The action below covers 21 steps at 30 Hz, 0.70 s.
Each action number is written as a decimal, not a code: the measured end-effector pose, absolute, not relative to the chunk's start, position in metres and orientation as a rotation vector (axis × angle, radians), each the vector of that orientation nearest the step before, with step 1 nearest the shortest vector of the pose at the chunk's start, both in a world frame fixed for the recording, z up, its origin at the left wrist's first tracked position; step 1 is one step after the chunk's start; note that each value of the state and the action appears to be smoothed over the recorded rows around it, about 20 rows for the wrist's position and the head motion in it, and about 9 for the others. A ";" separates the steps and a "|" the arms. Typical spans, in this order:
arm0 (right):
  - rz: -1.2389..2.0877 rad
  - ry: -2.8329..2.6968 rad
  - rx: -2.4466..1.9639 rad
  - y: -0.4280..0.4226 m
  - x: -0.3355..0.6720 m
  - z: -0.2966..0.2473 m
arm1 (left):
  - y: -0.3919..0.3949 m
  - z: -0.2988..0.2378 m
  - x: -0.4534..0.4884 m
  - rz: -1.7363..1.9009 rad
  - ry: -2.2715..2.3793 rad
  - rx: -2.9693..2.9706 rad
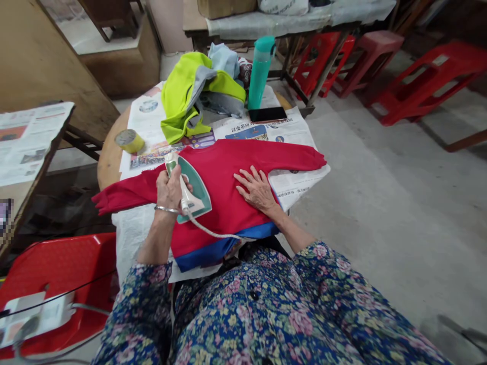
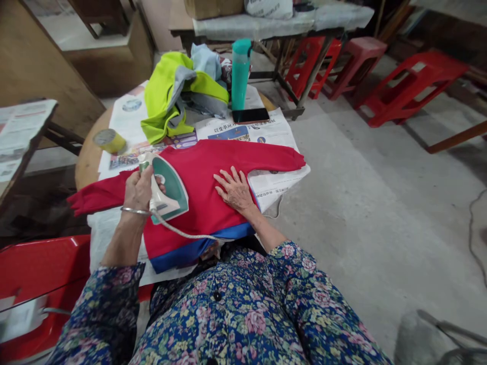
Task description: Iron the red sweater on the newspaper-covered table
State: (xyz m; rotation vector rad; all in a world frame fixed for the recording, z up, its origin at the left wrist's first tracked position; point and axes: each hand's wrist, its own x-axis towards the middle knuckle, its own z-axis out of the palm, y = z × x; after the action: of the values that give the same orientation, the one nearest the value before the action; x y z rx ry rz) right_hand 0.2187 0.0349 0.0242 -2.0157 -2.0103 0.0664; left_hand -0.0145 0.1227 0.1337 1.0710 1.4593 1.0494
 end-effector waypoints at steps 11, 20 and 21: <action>0.140 -1.921 -1.998 0.041 0.207 0.035 | 0.145 0.106 -0.028 1.201 1.484 1.264; 0.796 -1.543 -1.344 0.135 0.100 0.091 | 0.128 0.053 -0.095 0.705 1.820 2.047; 0.891 -1.504 -1.315 0.147 0.093 0.090 | 0.128 0.049 -0.099 0.646 1.837 2.066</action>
State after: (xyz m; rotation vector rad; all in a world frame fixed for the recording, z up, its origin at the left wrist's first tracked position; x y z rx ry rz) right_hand 0.0934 0.1466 0.0903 -1.3148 -1.5038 0.8907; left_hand -0.0995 0.1275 0.0492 2.0660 1.8367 0.6458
